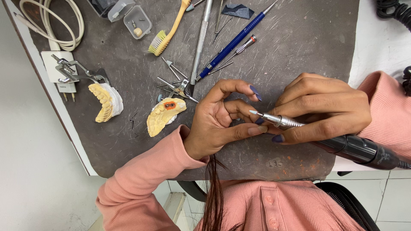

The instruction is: The person holds a small dental crown in one hand and uses a rotary grinding tool to grind and smooth its surface, repositioning the crown repeatedly to work different areas. Dental stone models with dentition sit on the work mat beside the hands throughout.

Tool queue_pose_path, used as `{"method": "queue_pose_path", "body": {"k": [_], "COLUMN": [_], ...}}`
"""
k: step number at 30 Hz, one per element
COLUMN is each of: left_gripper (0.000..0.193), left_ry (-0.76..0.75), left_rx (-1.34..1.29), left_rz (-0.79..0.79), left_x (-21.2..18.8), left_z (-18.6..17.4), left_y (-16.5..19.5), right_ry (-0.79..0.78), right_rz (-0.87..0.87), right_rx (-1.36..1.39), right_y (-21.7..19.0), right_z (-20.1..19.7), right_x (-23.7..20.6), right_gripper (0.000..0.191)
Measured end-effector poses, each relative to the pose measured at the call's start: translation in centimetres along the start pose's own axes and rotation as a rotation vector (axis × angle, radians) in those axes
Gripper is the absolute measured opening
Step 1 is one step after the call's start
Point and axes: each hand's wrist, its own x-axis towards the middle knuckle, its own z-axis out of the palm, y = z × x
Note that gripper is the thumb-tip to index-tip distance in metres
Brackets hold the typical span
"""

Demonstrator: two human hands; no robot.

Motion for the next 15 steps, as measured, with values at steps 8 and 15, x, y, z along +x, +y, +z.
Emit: {"method": "queue_pose_path", "body": {"k": [8,15], "left_gripper": [0.061,0.054], "left_ry": [0.002,-0.012], "left_rx": [-0.045,-0.010], "left_rz": [-0.023,-0.008], "left_x": [-0.04,-0.11], "left_z": [-0.05,-0.04], "left_y": [0.38,0.37], "right_ry": [-0.032,-0.037], "right_rz": [0.060,0.014], "right_rx": [0.013,0.017], "right_y": [-0.47,0.07], "right_z": [-0.64,-0.43], "right_x": [0.33,0.20], "right_gripper": [0.024,0.025]}}
